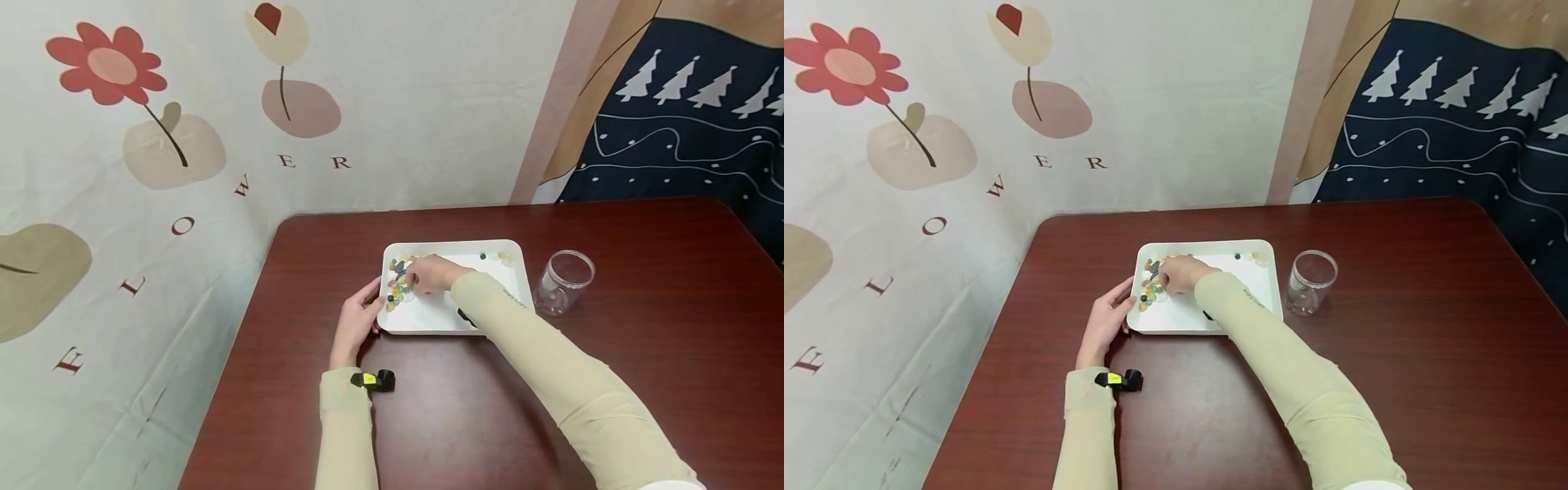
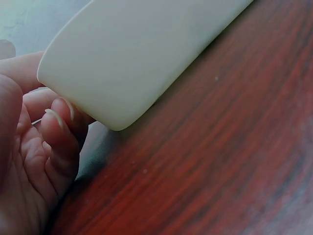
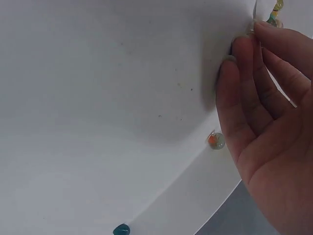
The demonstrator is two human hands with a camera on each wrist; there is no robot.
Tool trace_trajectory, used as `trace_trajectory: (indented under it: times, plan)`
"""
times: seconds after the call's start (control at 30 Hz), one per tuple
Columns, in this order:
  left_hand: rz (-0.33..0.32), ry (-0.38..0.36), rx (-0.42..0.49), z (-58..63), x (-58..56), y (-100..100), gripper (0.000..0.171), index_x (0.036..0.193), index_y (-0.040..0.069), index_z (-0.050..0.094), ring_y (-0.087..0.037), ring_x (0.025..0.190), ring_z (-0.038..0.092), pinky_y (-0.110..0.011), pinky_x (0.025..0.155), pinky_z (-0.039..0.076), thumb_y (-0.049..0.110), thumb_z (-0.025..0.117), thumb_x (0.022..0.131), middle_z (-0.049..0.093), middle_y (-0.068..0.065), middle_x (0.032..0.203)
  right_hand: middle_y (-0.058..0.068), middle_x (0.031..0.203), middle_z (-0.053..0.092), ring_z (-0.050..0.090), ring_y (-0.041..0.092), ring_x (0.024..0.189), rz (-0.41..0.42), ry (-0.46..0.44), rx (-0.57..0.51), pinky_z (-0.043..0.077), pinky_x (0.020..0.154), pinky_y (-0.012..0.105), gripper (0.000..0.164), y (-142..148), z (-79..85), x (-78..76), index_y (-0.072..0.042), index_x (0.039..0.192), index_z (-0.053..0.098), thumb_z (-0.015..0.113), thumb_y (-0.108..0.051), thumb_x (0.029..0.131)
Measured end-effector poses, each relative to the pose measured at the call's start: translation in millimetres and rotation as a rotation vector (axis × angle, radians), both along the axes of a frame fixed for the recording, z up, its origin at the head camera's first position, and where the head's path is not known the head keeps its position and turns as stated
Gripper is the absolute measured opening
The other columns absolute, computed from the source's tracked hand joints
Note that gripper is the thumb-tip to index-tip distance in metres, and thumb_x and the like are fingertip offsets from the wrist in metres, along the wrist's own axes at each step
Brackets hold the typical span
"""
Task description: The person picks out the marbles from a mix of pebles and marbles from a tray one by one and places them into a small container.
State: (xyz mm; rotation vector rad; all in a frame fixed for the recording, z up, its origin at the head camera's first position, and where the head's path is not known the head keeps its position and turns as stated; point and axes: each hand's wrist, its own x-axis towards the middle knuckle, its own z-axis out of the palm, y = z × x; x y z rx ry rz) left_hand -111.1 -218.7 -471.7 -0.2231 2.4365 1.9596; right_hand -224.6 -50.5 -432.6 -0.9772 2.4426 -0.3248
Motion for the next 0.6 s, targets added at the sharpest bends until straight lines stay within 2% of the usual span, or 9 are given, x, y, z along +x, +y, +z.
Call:
trace_trajectory:
  times: [0.17, 0.3, 0.47, 0.6]
  plan:
    - [0.018, -0.013, 0.009, -16.7, -7.6, -3.7, 0.041, 0.126, 0.025, 0.053, -0.018, 0.040, 0.046, -0.032, 0.035, 0.043, 0.019, 0.059, 0.086, 0.055, -0.002, 0.121, -0.007, 0.080, 0.059, 0.052, 0.010, 0.070, -0.024, -0.037, -0.009, 0.041, 0.069, 0.023, 0.013, 1.6, 0.0, -2.0, -0.017, 0.091, 0.063, 0.062, -0.013, 0.078]
    - [0.042, 0.003, -0.013, -20.8, -7.5, -5.4, 0.040, 0.125, 0.027, 0.053, -0.018, 0.038, 0.045, -0.030, 0.034, 0.041, 0.019, 0.059, 0.086, 0.056, 0.000, 0.119, -0.005, 0.069, 0.059, 0.053, 0.010, 0.063, -0.036, -0.026, -0.008, 0.042, 0.060, 0.022, 0.012, 0.7, 4.1, -1.4, -0.016, 0.085, 0.060, 0.058, -0.008, 0.076]
    - [0.046, 0.023, -0.009, -21.1, -7.4, -5.9, 0.040, 0.124, 0.025, 0.054, -0.018, 0.038, 0.045, -0.031, 0.034, 0.041, 0.017, 0.058, 0.086, 0.056, -0.001, 0.118, -0.005, 0.074, 0.057, 0.051, 0.012, 0.068, -0.034, 0.030, -0.016, 0.041, 0.061, 0.023, 0.014, 1.7, 10.0, 0.0, -0.014, 0.084, 0.061, 0.059, -0.005, 0.074]
    - [0.028, 0.011, 0.001, -21.5, -7.8, -5.1, 0.040, 0.125, 0.026, 0.053, -0.018, 0.039, 0.046, -0.030, 0.035, 0.042, 0.018, 0.058, 0.086, 0.055, -0.001, 0.120, -0.004, 0.081, 0.057, 0.053, 0.011, 0.068, -0.068, 0.008, -0.043, 0.042, 0.062, 0.023, 0.012, 7.2, 14.2, 0.1, -0.014, 0.087, 0.062, 0.060, -0.008, 0.076]
